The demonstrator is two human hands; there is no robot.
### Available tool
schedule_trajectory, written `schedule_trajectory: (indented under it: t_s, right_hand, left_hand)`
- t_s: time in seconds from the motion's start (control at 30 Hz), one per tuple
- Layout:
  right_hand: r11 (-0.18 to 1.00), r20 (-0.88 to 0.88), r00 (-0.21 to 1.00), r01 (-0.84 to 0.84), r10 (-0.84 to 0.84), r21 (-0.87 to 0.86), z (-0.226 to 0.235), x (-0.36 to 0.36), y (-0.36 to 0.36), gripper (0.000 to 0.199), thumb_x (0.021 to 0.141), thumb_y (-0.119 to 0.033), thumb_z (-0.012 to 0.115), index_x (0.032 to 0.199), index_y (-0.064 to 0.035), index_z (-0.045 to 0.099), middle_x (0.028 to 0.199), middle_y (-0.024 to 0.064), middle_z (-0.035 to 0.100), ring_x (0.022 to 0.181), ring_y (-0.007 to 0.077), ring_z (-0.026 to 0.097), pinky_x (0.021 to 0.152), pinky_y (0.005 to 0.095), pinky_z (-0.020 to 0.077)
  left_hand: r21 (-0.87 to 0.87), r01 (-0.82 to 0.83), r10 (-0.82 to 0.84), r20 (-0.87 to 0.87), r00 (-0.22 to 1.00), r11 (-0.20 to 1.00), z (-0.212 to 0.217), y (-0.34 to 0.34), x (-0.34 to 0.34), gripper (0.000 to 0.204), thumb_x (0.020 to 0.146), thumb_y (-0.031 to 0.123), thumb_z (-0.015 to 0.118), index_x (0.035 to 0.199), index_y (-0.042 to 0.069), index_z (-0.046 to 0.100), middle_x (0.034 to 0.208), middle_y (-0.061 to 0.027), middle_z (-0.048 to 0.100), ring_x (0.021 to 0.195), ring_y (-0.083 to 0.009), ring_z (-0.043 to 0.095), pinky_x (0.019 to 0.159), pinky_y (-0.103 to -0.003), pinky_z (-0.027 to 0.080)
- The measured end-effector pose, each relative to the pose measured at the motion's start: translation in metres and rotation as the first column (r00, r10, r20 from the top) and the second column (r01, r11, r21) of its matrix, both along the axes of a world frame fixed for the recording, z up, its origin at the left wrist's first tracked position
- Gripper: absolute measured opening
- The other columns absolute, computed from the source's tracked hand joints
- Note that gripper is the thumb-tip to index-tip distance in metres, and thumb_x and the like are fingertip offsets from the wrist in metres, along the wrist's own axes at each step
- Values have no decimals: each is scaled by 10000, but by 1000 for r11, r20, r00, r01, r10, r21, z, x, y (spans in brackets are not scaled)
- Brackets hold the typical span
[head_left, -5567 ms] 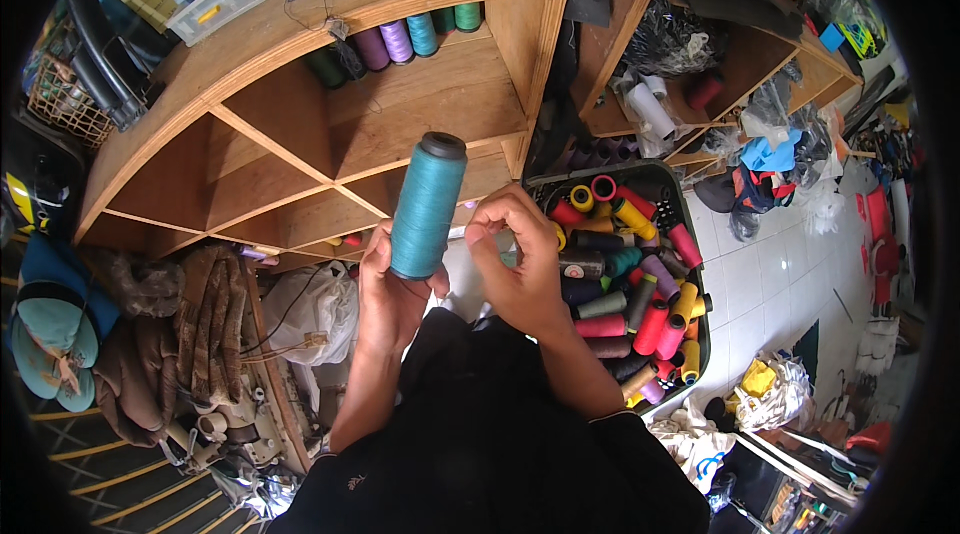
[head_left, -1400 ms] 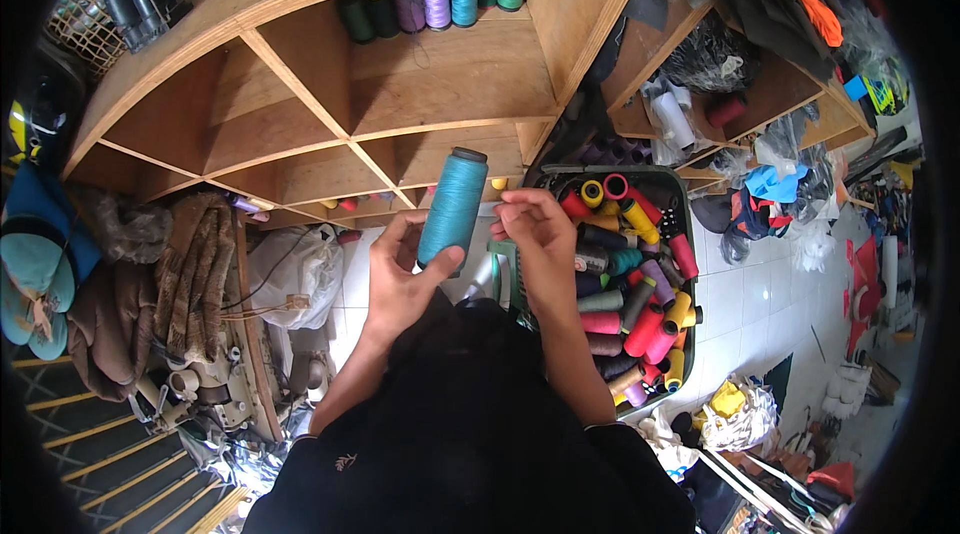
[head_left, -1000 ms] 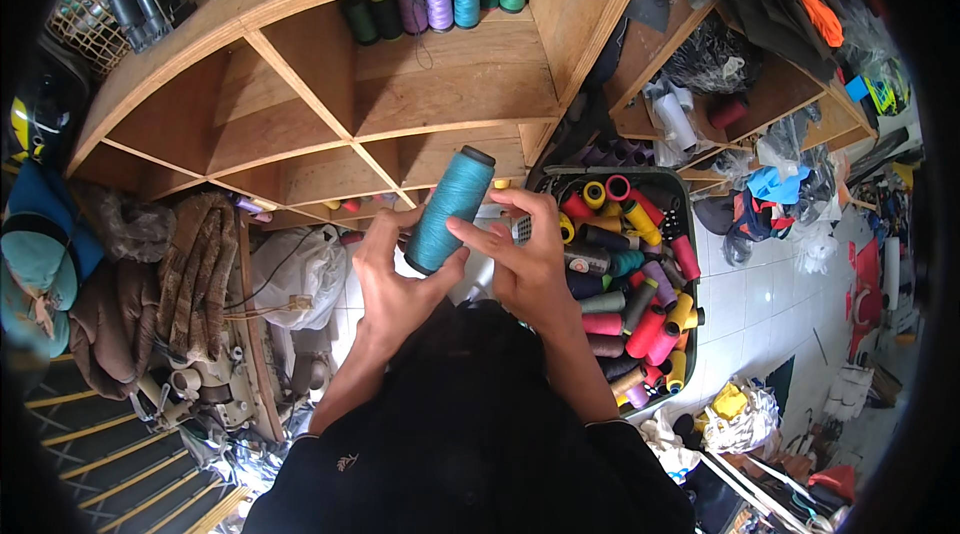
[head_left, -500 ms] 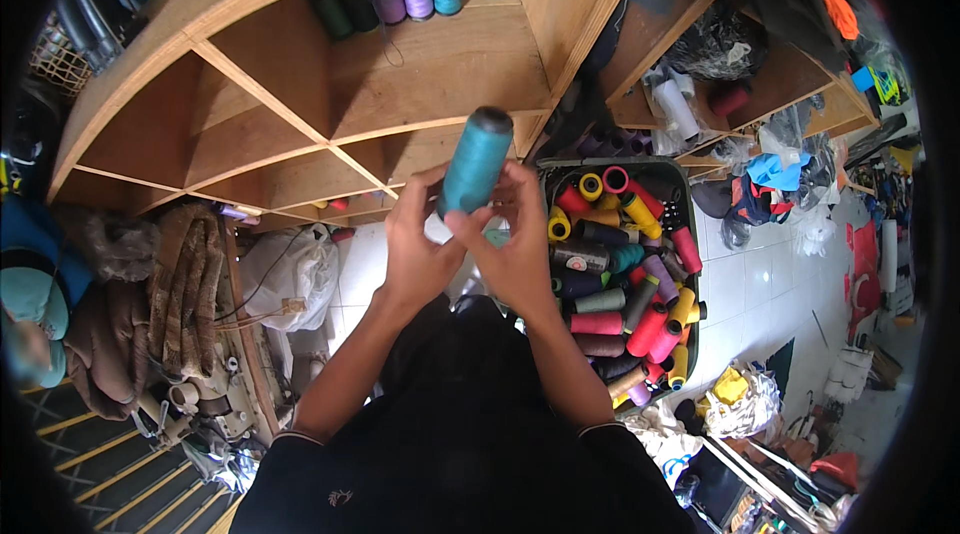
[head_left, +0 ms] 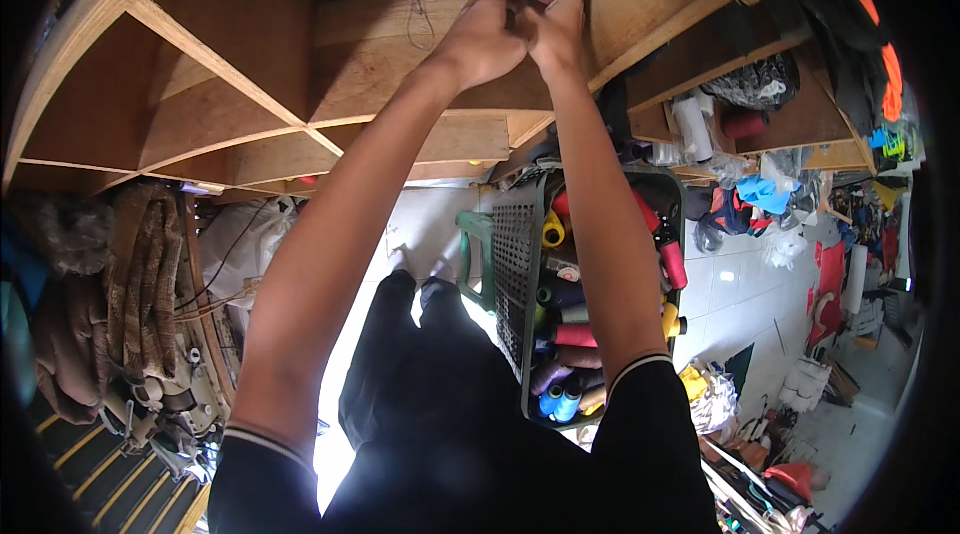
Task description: The person picks up thread spools from a plastic basket, briefly inspects them, and places them into compartments on a wooden shelf. The person handles spools of various colors one at a time.
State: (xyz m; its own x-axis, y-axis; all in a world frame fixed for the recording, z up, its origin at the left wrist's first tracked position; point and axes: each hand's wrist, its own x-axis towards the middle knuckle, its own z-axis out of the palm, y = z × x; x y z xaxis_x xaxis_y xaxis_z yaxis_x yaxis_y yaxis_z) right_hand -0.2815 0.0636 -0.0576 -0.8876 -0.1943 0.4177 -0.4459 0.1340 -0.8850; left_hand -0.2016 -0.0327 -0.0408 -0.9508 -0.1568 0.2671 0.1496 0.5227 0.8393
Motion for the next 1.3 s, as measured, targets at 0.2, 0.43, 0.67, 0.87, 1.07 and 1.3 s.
schedule_trajectory:
  t_s: [0.2,0.43,0.67,0.87,1.07,1.3]
  right_hand:
    - [996,-64,997,49,-45,68,-33,-72,-29,299,922,-236,554,1132,-22,548,907,73,633,818,146,599,767,298,497]
    - [858,416,839,-111,351,-501,-11,-71,-30,426,1013,-397,344,1179,-45,520,975,103,618,870,207,602,802,334,496]
    - [906,274,947,-40,169,-421,-37,-75,-44,426,957,-397,440,1202,-53,497,1051,128,556,962,243,560,850,353,465]
    - [1000,-325,946,-4,-4,-22,-52,-83,-40,592,821,-324,661,1322,-73,471,1291,197,503,1222,302,460,1013,353,356]
    - [860,340,893,-93,295,-501,-45,-93,-44,366,972,-369,422,1121,-39,479,977,109,537,861,210,578,750,356,514]
    - [908,266,964,87,27,-410,-41,-80,-31,308,878,-104,593,1157,-38,479,982,104,565,888,196,591,771,322,511]
  left_hand:
    - [114,68,-92,223,971,991,6,-19,-45,672,875,131,494,1466,-65,241,1328,-289,494,1237,-317,514,1018,-358,412]
    - [152,-57,16,260,966,987,-2,-25,-58,644,875,109,470,1465,-44,261,1355,-268,478,1282,-308,468,1056,-353,377]
    - [137,-8,-18,192,981,990,-9,-23,-63,611,879,99,491,1434,-61,289,1348,-240,484,1267,-322,474,1048,-351,387]
    - [180,-111,89,129,988,977,-30,-23,-71,611,886,109,509,1415,-85,273,1323,-225,498,1233,-296,503,1020,-344,414]
    - [180,-131,112,110,988,975,-31,-23,-72,647,867,139,554,1416,-84,292,1318,-224,512,1190,-287,544,989,-332,443]
    - [191,-248,207,212,955,950,8,0,-30,465,848,157,607,1261,-41,525,1219,-170,611,1107,-231,604,932,-326,469]
